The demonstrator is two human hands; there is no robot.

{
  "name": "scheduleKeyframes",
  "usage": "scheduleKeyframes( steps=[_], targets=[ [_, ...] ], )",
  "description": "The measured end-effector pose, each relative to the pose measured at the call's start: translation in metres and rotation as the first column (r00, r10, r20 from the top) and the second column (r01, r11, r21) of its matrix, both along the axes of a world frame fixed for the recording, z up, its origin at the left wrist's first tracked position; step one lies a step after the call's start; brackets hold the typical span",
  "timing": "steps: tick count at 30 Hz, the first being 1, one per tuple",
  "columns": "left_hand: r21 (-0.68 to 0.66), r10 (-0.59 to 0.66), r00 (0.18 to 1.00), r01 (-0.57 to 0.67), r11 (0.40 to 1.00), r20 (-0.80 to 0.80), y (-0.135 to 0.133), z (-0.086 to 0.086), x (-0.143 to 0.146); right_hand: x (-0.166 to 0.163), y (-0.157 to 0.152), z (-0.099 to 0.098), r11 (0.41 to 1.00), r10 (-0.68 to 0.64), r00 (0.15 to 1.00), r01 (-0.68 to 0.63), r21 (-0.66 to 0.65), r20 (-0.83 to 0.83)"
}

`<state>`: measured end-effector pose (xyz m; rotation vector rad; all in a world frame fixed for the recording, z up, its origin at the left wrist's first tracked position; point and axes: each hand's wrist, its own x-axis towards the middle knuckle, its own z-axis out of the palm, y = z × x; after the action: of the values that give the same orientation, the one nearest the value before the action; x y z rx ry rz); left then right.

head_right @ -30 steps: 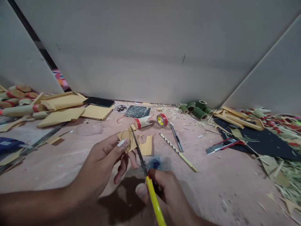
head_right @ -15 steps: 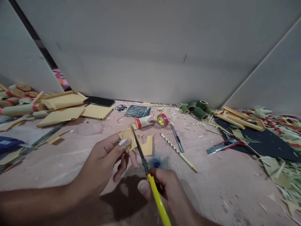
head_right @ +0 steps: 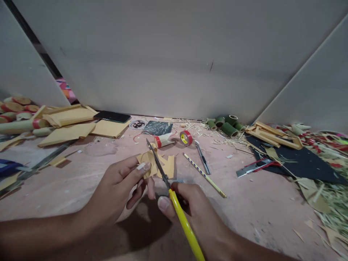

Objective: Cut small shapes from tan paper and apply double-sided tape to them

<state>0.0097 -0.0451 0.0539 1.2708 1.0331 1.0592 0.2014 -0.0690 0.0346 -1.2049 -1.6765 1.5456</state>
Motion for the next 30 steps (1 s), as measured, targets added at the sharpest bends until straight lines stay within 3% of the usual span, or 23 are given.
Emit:
scheduleKeyframes(
  steps=[9,13,16,21,25,30],
  targets=[
    [-0.012,0.01,1.0,-0.01,1.0,0.006,0.004,-0.007,0.003,-0.002,0.009,-0.01,0.983,-0.122,0.992,0.123,-0.136,0.012],
    [-0.071,0.046,0.999,-0.044,0.996,0.016,0.007,-0.023,0.006,0.017,0.032,-0.001,0.996,-0.084,0.996,0.086,0.036,-0.037],
    [-0.084,0.044,0.999,-0.043,0.996,0.017,0.008,-0.032,0.007,0.03,0.049,0.013,0.988,-0.019,0.999,0.012,0.153,0.045],
    [-0.09,-0.016,1.0,0.017,0.996,0.012,0.009,-0.037,0.009,0.026,0.051,0.021,0.989,-0.149,0.971,0.149,0.011,0.185],
    [-0.084,-0.067,0.997,0.07,0.994,0.039,0.006,-0.042,0.009,0.012,0.043,0.006,0.978,-0.208,0.977,0.21,-0.016,0.053],
    [-0.08,-0.167,0.983,0.173,0.982,0.069,0.002,-0.051,0.006,0.001,0.039,-0.002,0.999,-0.025,0.989,0.029,0.025,-0.143]
  ],
)
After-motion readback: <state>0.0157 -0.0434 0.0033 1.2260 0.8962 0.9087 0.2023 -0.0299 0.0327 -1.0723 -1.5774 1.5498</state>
